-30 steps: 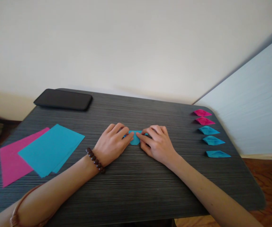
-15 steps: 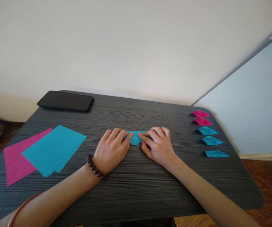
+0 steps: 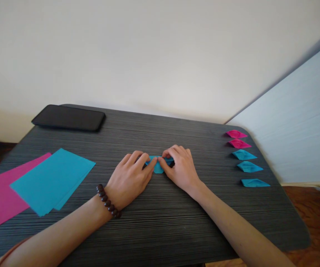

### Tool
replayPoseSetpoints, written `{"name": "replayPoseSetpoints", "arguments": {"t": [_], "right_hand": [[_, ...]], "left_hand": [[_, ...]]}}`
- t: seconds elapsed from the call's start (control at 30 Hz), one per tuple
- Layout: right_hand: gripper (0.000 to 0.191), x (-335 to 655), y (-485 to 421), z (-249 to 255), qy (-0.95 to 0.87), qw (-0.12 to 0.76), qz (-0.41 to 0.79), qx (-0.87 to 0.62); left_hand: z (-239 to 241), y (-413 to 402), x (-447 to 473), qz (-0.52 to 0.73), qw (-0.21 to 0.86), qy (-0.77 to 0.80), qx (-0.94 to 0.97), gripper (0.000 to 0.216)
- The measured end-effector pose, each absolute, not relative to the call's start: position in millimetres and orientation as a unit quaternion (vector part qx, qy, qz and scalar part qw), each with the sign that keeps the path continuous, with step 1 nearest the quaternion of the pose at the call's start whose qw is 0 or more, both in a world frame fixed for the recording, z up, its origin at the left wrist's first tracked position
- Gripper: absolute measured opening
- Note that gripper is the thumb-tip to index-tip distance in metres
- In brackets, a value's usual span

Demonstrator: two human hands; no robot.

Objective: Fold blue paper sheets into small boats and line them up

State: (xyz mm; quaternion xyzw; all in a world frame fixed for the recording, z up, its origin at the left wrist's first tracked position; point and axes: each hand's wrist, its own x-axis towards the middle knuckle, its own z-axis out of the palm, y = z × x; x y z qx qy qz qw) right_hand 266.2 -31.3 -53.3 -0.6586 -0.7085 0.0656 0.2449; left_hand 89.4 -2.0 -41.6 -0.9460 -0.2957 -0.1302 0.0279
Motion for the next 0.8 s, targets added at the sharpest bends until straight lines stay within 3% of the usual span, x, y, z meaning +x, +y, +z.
{"name": "replayPoseSetpoints", "arguments": {"t": [0.2, 0.8], "right_hand": [[0.006, 268.1, -32.5, -54.2, -0.7, 0.244, 0.075, -0.667], [0.031, 292.3, -36.4, -48.5, -0.691, 0.298, 0.2, -0.627]], "left_hand": [[-40.1, -2.0, 90.4, -0.128, 0.028, -0.3, -0.945, 0.028], [-40.0, -1.1, 89.5, -0.136, 0.021, -0.308, -0.941, 0.027]]}}
